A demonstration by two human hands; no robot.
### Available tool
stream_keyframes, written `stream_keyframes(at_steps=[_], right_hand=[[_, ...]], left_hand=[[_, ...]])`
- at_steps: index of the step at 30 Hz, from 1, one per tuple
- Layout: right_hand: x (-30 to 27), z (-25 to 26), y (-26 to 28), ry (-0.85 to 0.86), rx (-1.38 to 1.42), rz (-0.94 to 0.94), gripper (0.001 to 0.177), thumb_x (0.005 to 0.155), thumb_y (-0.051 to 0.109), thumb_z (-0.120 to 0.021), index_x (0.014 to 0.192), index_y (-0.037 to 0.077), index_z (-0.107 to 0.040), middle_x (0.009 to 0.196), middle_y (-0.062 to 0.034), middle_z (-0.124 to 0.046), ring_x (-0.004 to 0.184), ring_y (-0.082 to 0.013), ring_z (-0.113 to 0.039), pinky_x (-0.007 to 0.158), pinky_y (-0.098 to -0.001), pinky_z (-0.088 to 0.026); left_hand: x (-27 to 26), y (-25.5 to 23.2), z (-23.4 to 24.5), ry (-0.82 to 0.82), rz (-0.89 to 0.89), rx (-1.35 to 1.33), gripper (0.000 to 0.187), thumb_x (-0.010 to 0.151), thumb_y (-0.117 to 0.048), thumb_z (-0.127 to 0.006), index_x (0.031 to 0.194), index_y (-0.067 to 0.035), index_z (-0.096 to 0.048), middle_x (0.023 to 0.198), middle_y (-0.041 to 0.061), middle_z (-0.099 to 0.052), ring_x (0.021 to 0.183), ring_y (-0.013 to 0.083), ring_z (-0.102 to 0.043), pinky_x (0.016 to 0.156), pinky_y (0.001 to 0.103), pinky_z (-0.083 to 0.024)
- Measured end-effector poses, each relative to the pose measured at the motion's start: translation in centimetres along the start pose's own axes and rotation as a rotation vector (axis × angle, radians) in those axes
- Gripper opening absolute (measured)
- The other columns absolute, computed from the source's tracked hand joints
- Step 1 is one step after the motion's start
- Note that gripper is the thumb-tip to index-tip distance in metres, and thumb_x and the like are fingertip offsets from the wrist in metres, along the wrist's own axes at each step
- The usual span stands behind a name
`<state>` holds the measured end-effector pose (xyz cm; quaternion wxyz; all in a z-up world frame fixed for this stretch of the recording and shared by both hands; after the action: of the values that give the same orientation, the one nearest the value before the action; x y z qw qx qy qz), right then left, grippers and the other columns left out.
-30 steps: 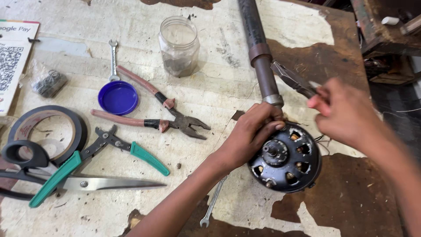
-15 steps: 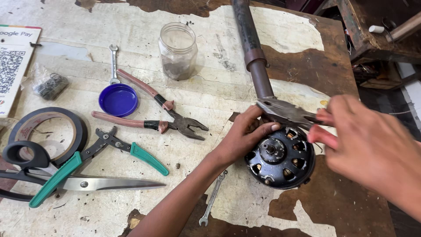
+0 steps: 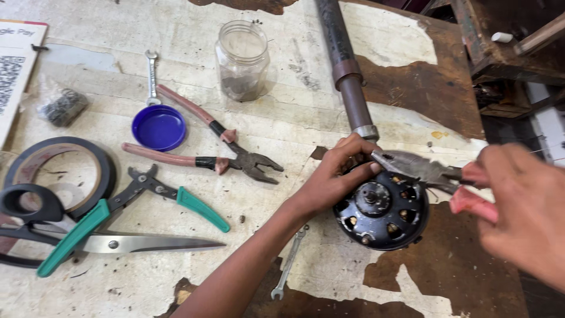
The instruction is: The person works on an electric motor mounted on a vertical pipe, using pliers to strip and adjust red and black wires at the motor's terminal. They repeatedly reposition the motor and manipulate the wires by hand, occasionally using pliers to pull or twist connections.
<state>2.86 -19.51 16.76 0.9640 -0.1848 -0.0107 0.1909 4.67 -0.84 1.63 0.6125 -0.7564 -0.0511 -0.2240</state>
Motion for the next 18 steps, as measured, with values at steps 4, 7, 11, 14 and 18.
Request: stream_keyframes(at_steps=[4, 7, 11, 14, 18], right_hand=[[0.6, -0.7, -0.3, -0.026, 0.109, -0.056, 0.042, 0.065, 0.006, -0.083, 0.100, -0.001, -0.061, 0.102, -0.0153, -0.067, 0.094, -0.0258, -0.075, 0.076, -0.0360, -0.060], [0.7, -1.0, -0.8, -0.092, 0.165, -0.009, 0.037, 0.067, -0.002, -0.078, 0.099, -0.003, -0.059, 0.101, -0.0183, -0.065, 0.094, -0.0277, -0.074, 0.075, -0.0356, -0.060], [0.8, -1.8, -1.6, -0.114, 0.213, -0.041, 0.038, 0.066, -0.005, -0.080, 0.098, -0.003, -0.060, 0.097, -0.0182, -0.065, 0.090, -0.0291, -0.072, 0.074, -0.0361, -0.058], [1.0, -1.8, -1.9, -0.096, 0.095, 0.011, 0.044, 0.059, -0.001, -0.083, 0.098, -0.001, -0.061, 0.092, -0.0166, -0.065, 0.088, -0.0284, -0.072, 0.076, -0.0362, -0.058], [0.9, -1.4, -1.3, -0.039, 0.072, -0.022, 0.040, 0.064, 0.008, -0.086, 0.095, 0.004, -0.062, 0.093, -0.0099, -0.067, 0.088, -0.0232, -0.072, 0.074, -0.0348, -0.057]], left_hand=[[-0.2, 0.1, 0.3, -0.005, 0.041, 0.001, 0.025, 0.100, -0.029, -0.065, 0.108, -0.005, -0.061, 0.109, 0.008, -0.055, 0.106, 0.0213, -0.056, 0.096, 0.036, -0.046], [-0.3, -0.1, 0.1, 0.010, 0.032, -0.017, 0.024, 0.100, -0.029, -0.063, 0.109, -0.006, -0.061, 0.110, 0.006, -0.054, 0.106, 0.0201, -0.053, 0.096, 0.035, -0.045], [-0.4, -0.1, 0.2, 0.007, 0.049, -0.013, 0.025, 0.099, -0.031, -0.062, 0.107, -0.007, -0.059, 0.107, 0.005, -0.052, 0.103, 0.0198, -0.052, 0.094, 0.035, -0.044], [-0.1, -0.2, 0.3, 0.020, 0.028, 0.002, 0.024, 0.099, -0.029, -0.060, 0.109, -0.007, -0.060, 0.105, 0.006, -0.053, 0.105, 0.0206, -0.052, 0.095, 0.036, -0.044], [-0.1, 0.1, 0.2, 0.024, 0.039, -0.041, 0.016, 0.100, -0.022, -0.052, 0.106, -0.007, -0.054, 0.104, 0.006, -0.050, 0.106, 0.0214, -0.051, 0.099, 0.037, -0.043]])
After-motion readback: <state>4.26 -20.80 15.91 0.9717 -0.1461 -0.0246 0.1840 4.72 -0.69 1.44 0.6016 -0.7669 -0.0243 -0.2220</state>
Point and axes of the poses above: each hand's wrist, its own x-axis towards the middle knuckle, its own z-axis out of the back of the hand, y = z × x, the point moved 5 cm from there along x, towards the middle knuckle
